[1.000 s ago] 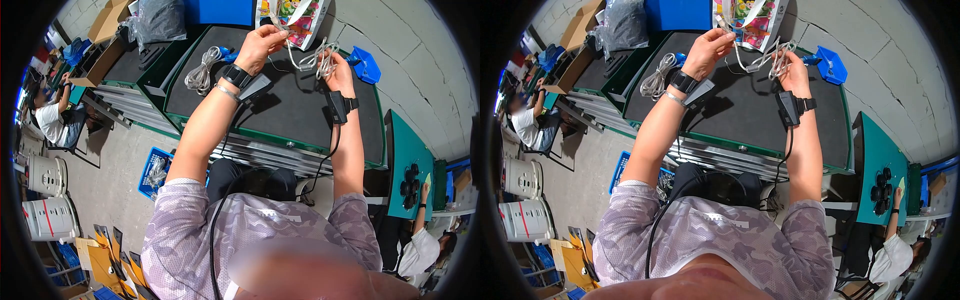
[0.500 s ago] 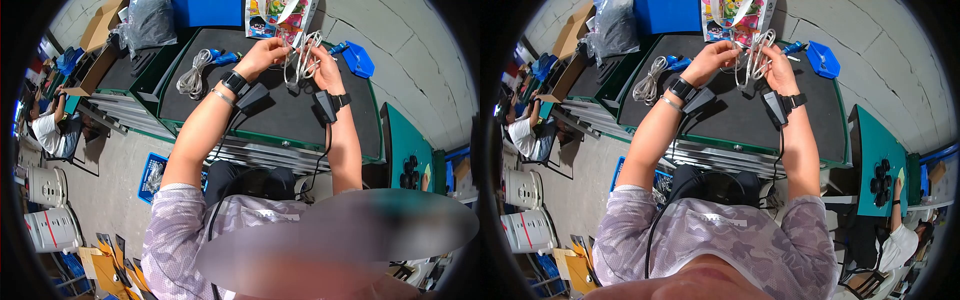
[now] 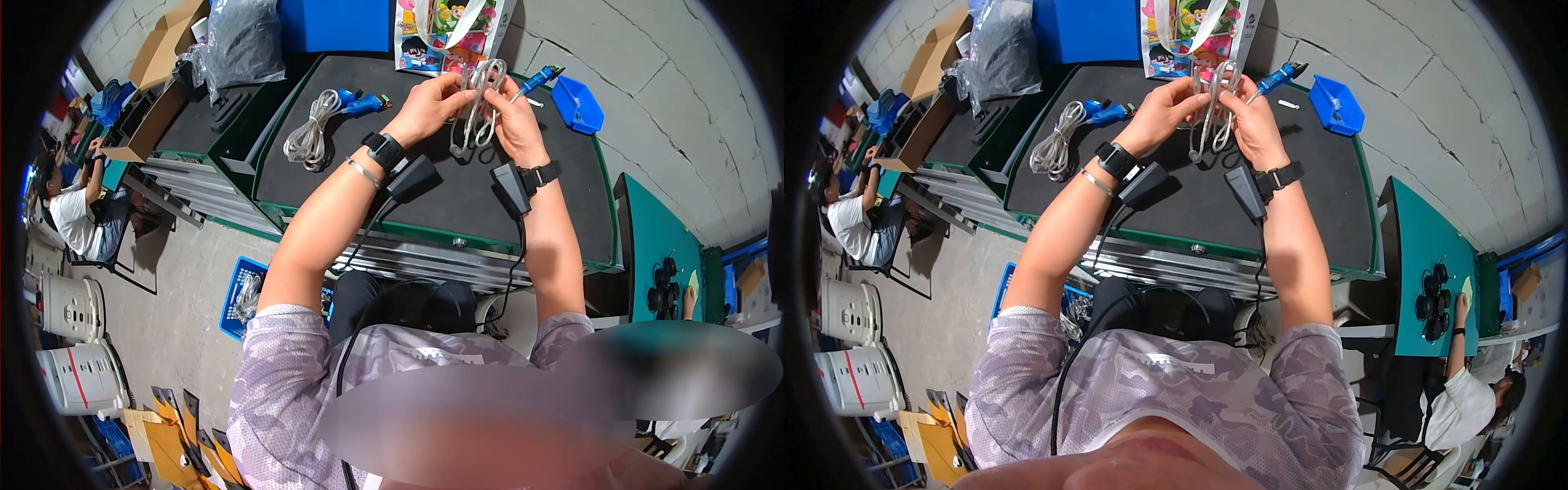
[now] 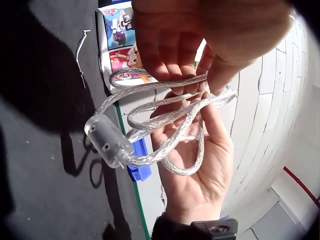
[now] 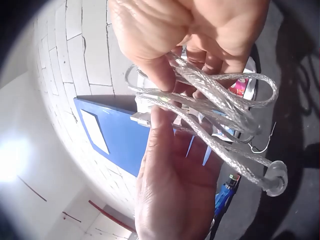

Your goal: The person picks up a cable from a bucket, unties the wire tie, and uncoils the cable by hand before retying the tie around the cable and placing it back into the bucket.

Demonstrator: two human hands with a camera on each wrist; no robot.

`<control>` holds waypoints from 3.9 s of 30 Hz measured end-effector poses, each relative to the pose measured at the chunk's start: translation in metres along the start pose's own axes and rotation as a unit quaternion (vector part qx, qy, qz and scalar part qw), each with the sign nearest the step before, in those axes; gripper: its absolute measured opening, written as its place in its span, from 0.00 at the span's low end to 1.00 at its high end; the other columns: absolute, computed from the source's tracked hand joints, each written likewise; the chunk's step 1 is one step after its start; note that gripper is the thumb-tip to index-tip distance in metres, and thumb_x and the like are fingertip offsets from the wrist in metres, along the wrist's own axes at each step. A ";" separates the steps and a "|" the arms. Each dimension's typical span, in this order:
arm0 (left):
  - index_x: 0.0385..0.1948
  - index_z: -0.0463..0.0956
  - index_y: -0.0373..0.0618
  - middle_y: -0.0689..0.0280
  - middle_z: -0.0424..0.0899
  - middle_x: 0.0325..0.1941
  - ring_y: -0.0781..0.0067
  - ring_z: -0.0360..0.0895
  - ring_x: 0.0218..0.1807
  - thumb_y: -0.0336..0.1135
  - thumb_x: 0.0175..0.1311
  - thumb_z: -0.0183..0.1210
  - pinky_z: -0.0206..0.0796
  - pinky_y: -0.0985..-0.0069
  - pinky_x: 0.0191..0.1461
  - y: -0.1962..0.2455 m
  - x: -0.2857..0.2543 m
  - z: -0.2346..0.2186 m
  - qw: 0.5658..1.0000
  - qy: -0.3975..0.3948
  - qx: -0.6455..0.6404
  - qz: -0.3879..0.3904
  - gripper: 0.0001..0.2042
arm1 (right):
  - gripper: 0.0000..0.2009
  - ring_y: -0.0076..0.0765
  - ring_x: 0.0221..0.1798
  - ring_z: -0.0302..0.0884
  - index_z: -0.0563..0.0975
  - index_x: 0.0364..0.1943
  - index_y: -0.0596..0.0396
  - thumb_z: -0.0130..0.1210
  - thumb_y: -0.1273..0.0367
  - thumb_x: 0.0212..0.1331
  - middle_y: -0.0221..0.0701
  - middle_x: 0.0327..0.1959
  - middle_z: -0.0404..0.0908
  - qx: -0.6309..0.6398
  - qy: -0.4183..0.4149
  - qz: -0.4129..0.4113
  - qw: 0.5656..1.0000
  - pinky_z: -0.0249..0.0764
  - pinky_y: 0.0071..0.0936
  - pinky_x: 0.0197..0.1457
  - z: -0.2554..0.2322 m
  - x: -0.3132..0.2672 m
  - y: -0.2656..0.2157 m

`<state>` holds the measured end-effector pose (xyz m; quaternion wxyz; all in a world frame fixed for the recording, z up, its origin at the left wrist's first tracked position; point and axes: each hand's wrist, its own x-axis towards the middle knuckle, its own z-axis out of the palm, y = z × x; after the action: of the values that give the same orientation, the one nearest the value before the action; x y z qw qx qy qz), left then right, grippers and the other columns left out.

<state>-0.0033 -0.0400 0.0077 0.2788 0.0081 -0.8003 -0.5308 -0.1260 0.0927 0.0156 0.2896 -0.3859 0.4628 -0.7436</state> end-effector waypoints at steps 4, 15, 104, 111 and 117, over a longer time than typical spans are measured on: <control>0.46 0.74 0.40 0.68 0.79 0.29 0.82 0.73 0.30 0.41 0.69 0.54 0.68 0.80 0.35 0.001 -0.002 0.004 0.997 0.028 0.062 0.037 0.14 | 0.14 0.20 0.43 0.76 0.71 0.53 0.56 0.52 0.75 0.62 0.26 0.44 0.78 -0.006 0.001 -0.014 1.000 0.72 0.19 0.46 0.002 -0.001 0.000; 0.45 0.76 0.37 0.64 0.83 0.33 0.80 0.78 0.35 0.44 0.69 0.54 0.70 0.78 0.40 0.003 0.000 0.001 0.998 -0.031 0.055 -0.030 0.17 | 0.13 0.21 0.45 0.74 0.71 0.51 0.58 0.51 0.75 0.62 0.26 0.43 0.77 -0.065 0.026 -0.073 0.995 0.69 0.20 0.51 0.004 0.000 0.003; 0.33 0.77 0.43 0.70 0.80 0.29 0.84 0.75 0.30 0.40 0.62 0.63 0.67 0.84 0.34 0.006 -0.002 -0.004 0.959 -0.071 -0.248 -0.115 0.10 | 0.16 0.16 0.37 0.73 0.77 0.45 0.56 0.49 0.58 0.68 0.21 0.34 0.78 -0.159 -0.025 0.081 0.984 0.69 0.16 0.42 -0.006 0.001 -0.011; 0.31 0.76 0.44 0.71 0.79 0.26 0.83 0.76 0.26 0.40 0.65 0.60 0.70 0.85 0.29 0.000 0.002 -0.009 0.911 -0.115 -0.357 -0.173 0.10 | 0.20 0.16 0.40 0.71 0.69 0.62 0.54 0.52 0.67 0.67 0.24 0.45 0.79 0.011 -0.075 -0.035 0.996 0.69 0.16 0.46 0.011 -0.007 -0.026; 0.40 0.77 0.41 0.65 0.82 0.35 0.77 0.81 0.37 0.41 0.63 0.61 0.72 0.82 0.38 0.011 -0.004 -0.005 0.919 -0.117 -0.341 -0.160 0.13 | 0.16 0.17 0.37 0.70 0.72 0.54 0.55 0.57 0.70 0.63 0.26 0.45 0.78 0.006 -0.071 -0.082 0.994 0.70 0.15 0.43 0.005 -0.006 -0.023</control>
<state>0.0056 -0.0380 0.0170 0.0803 -0.0218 -0.5861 -0.8060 -0.1206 0.1045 0.0359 0.2622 -0.4725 0.4039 -0.7381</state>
